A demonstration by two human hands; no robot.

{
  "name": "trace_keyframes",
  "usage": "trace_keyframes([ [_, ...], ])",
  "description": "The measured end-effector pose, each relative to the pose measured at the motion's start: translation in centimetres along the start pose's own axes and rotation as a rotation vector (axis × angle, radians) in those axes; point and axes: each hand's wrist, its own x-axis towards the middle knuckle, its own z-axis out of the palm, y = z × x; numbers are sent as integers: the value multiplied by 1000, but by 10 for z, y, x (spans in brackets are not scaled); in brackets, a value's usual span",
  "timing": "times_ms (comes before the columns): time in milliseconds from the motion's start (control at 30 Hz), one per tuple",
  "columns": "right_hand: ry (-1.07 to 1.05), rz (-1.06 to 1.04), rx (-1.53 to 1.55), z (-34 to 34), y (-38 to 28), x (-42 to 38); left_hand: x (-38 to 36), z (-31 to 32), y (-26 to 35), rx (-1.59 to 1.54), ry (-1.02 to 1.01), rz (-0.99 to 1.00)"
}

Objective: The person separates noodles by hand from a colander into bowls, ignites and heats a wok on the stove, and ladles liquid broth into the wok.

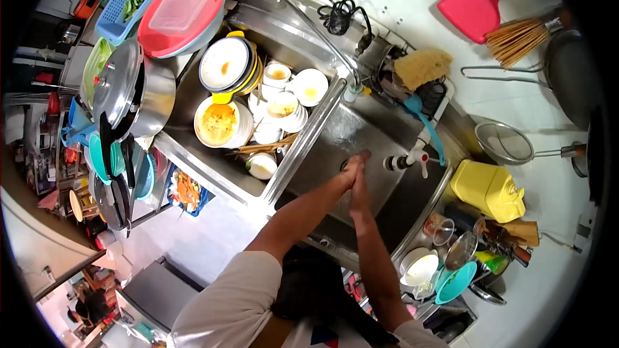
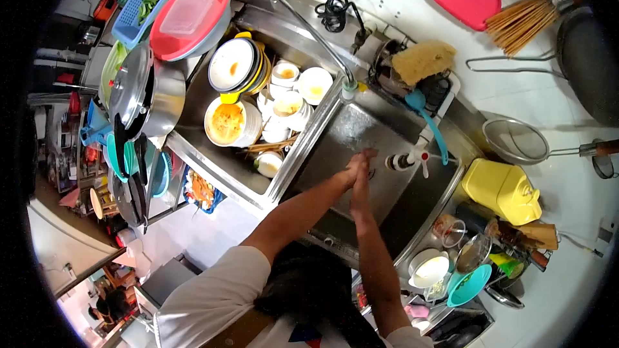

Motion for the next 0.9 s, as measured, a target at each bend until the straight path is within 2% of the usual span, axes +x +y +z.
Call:
trace_keyframes([
  [33,-26,18,96,7,-13,-2,-36,12,44,-257,88,-261],
  [67,-201,-37,240,-53,63,55,-43,23,46,-247,89,-257],
  [133,-583,-64,539,-161,201,157,-49,56,33,-297,215,-223],
  [167,44,105,452,-108,149,110,-45,55,38,-287,236,-147],
  [200,-176,-114,-28,-92,109,92,-20,43,24,-287,230,-144],
  [233,-209,-508,-850,-72,63,71,19,25,-6,104,196,-63],
  [267,-114,-879,-1221,-50,14,48,53,14,-27,493,150,23],
  [300,-98,-871,-1239,-38,-2,31,76,5,-29,425,107,-174],
  [333,-61,-699,-1127,-29,-12,15,90,0,-28,365,52,-373],
  [367,-11,-531,-1009,-26,-22,-1,64,6,4,155,24,-461],
  [400,33,-518,-1027,-24,-39,-17,32,14,38,-52,-5,-554],
  [467,193,-149,-478,-23,-74,-35,53,19,3,55,71,-382],
  [500,303,-245,-619,-36,-75,-38,54,15,-11,71,41,-378],
  [567,386,-225,-578,-49,-120,-56,47,6,-26,898,-65,471],
  [600,435,-202,-536,-56,-141,-61,37,12,-10,905,-88,488],
  [667,508,-404,-754,-59,-180,-64,6,27,29,-39,271,-340],
  [733,518,-693,-877,-58,-178,-54,36,7,-25,523,410,47],
  [767,484,-596,-1021,-48,-189,-60,44,-9,-51,545,389,53],
  [800,443,-496,-1158,-35,-200,-66,51,-26,-69,915,408,123],
  [833,460,-471,-1147,-24,-196,-65,36,-25,-54,1283,424,201],
  [867,478,-445,-1134,-15,-189,-63,15,-21,-44,1229,446,114],
  [900,506,-440,-1115,-8,-182,-60,-25,-6,-8,1175,472,27],
])
